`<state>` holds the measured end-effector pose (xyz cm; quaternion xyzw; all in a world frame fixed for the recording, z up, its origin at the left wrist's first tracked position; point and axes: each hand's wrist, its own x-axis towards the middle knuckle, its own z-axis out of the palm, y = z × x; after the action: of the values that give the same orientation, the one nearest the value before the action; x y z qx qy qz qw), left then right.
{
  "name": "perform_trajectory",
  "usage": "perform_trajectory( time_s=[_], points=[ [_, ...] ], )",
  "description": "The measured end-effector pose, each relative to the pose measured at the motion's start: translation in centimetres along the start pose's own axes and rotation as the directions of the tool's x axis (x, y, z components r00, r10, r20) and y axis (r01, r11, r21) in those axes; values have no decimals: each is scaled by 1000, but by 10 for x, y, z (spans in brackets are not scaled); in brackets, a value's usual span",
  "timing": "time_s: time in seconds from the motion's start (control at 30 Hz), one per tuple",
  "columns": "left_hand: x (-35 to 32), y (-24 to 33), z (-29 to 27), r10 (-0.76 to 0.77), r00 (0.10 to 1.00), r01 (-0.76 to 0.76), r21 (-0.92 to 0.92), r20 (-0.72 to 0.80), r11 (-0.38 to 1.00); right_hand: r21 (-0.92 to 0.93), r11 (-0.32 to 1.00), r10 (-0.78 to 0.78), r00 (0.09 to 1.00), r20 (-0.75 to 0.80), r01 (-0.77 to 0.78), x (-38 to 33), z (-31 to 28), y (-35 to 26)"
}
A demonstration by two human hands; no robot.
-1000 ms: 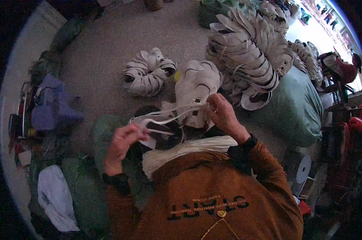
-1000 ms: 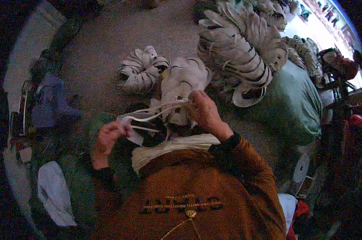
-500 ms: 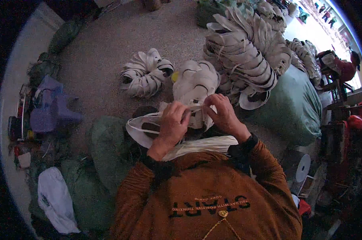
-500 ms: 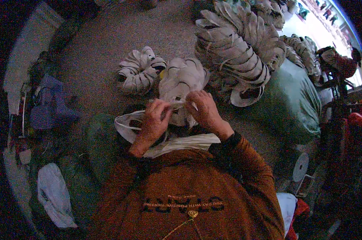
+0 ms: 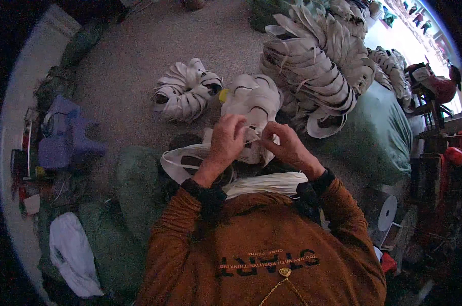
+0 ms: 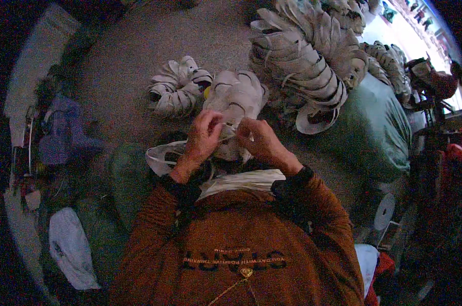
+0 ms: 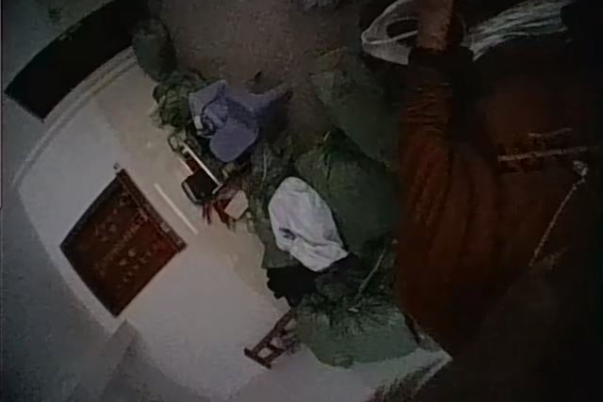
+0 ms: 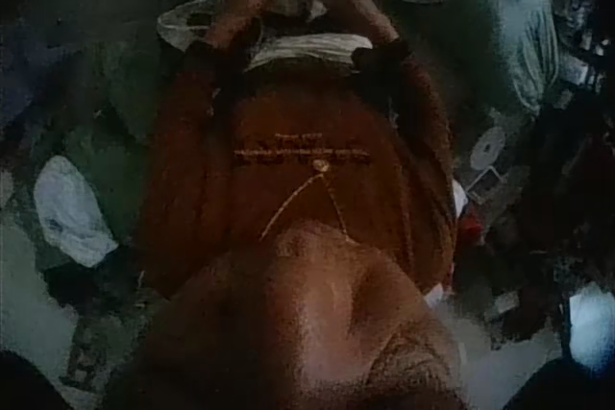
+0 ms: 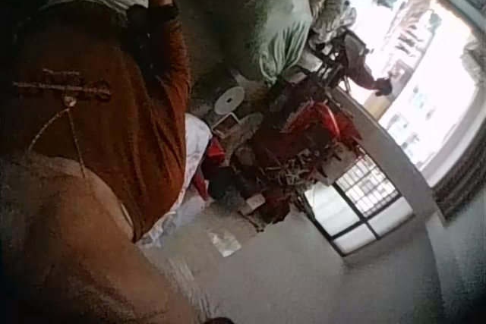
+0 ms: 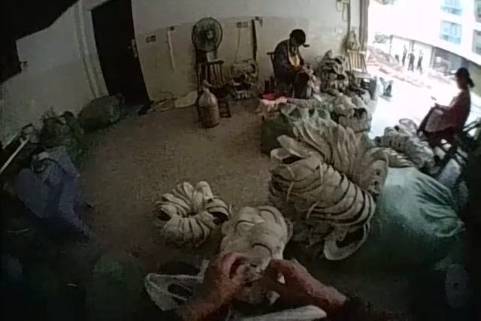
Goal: Threading laces through shoe uppers and tying them into bundles in a factory setting.
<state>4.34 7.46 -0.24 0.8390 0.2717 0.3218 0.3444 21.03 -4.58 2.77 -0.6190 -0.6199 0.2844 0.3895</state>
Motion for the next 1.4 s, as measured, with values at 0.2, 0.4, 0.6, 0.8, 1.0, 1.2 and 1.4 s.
perform_trajectory(
  time_s=[0.2, 0.4, 0.6, 0.8, 1.0, 1.2, 1.4],
  points=[
    [-19, 16, -16, 148, 988, -155, 181, 54, 971, 99, 959, 255, 961, 112, -266, -11, -9, 17],
    [-11, 14, -12, 293, 930, -361, 412, 221, 836, -128, 967, 232, 968, 96, -219, -15, 10, 2],
    [-11, 15, -16, 334, 871, -474, 438, 359, 764, -470, 881, -153, 973, -172, 55, -20, 27, 2],
    [-75, 10, -77, 142, 779, -494, 459, 611, 738, -351, 936, -85, 965, -249, -8, -21, 25, 10],
    [-183, -7, -147, -227, 512, -437, 479, 828, 761, -293, 956, -83, 962, -259, 3, -16, 34, 22],
    [-127, 12, -134, -433, 342, -69, 482, 834, 874, -275, 961, -39, 973, -229, -26, -21, 31, 8],
    [-19, 33, -39, 160, 968, -212, 296, 192, 931, -67, 996, 40, 968, -249, -58, -36, 28, 9]
  ],
)
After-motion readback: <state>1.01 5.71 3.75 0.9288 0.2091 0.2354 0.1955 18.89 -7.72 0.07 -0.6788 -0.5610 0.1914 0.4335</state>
